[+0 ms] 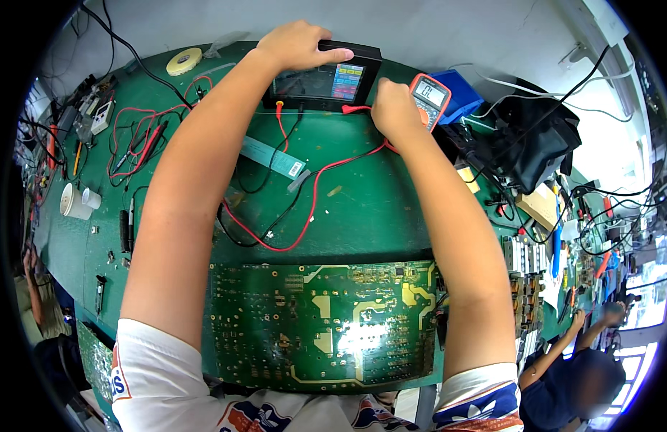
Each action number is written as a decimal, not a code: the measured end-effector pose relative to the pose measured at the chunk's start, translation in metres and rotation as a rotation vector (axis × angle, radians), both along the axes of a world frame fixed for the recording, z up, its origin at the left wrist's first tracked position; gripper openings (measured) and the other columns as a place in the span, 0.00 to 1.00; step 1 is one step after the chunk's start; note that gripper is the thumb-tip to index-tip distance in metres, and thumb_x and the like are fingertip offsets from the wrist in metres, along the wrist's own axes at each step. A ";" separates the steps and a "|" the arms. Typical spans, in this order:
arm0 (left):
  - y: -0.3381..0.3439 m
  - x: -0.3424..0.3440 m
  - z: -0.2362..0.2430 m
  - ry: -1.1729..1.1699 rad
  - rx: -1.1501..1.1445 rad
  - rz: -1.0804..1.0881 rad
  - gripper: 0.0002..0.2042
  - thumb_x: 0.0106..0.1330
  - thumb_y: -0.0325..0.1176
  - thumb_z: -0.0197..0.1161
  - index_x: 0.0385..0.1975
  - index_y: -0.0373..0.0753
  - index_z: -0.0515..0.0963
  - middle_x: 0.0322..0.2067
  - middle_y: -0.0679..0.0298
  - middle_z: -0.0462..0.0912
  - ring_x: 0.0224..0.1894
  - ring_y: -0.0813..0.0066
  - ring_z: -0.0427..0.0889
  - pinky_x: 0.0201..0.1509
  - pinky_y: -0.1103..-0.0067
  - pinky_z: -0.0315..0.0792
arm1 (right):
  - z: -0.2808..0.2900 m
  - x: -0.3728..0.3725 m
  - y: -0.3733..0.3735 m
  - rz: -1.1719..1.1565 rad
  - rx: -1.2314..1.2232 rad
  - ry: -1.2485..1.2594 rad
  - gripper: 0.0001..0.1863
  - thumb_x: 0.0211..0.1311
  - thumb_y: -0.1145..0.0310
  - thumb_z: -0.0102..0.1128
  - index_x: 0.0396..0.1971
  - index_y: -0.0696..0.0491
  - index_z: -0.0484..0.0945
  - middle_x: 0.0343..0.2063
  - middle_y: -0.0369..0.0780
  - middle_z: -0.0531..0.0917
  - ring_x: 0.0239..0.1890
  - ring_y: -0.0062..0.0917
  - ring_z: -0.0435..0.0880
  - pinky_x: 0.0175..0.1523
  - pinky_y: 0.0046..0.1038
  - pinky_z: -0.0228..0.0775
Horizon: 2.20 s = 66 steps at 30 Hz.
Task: The person handles a large circuit board, turns on a small electronic display, and uses multimeter probes to test various points on the board's surface.
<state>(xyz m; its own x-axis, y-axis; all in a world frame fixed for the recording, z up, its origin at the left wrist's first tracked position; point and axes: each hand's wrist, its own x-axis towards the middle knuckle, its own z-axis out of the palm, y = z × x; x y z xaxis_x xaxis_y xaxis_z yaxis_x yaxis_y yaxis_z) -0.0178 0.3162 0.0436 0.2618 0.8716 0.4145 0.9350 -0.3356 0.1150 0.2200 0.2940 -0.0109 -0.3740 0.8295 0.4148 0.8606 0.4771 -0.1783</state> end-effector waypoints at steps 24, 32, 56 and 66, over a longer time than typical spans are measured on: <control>-0.002 0.000 0.004 -0.041 -0.087 0.053 0.45 0.52 0.82 0.48 0.49 0.45 0.84 0.45 0.53 0.85 0.50 0.52 0.83 0.54 0.57 0.76 | 0.002 -0.020 -0.040 -0.052 -0.298 -0.347 0.11 0.56 0.81 0.56 0.40 0.61 0.81 0.43 0.57 0.83 0.48 0.50 0.83 0.52 0.44 0.77; 0.004 -0.003 0.000 0.006 -0.114 0.057 0.45 0.51 0.82 0.49 0.52 0.47 0.83 0.48 0.53 0.83 0.53 0.53 0.82 0.55 0.55 0.75 | 0.027 0.005 -0.049 0.203 -0.652 -0.258 0.14 0.52 0.78 0.65 0.41 0.61 0.83 0.32 0.49 0.86 0.37 0.36 0.86 0.43 0.33 0.78; -0.009 -0.004 0.000 -0.067 -0.041 0.061 0.45 0.50 0.82 0.50 0.49 0.46 0.84 0.45 0.53 0.85 0.51 0.52 0.83 0.55 0.56 0.76 | -0.045 -0.046 -0.033 0.341 -0.296 0.105 0.10 0.54 0.67 0.71 0.32 0.58 0.85 0.29 0.47 0.85 0.34 0.42 0.85 0.41 0.39 0.76; 0.000 -0.006 -0.003 -0.029 -0.057 0.052 0.46 0.49 0.83 0.50 0.50 0.45 0.84 0.44 0.52 0.85 0.50 0.52 0.83 0.54 0.58 0.77 | -0.040 -0.053 -0.015 0.159 -0.187 0.044 0.10 0.56 0.62 0.68 0.34 0.51 0.88 0.30 0.46 0.87 0.36 0.42 0.86 0.45 0.40 0.78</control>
<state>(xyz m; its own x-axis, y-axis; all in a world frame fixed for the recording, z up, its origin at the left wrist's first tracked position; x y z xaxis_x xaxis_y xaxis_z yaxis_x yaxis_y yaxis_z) -0.0234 0.3162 0.0406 0.2045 0.9061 0.3702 0.9469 -0.2790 0.1596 0.1673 0.2787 -0.0514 -0.4913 0.8254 0.2780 0.7665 0.5613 -0.3121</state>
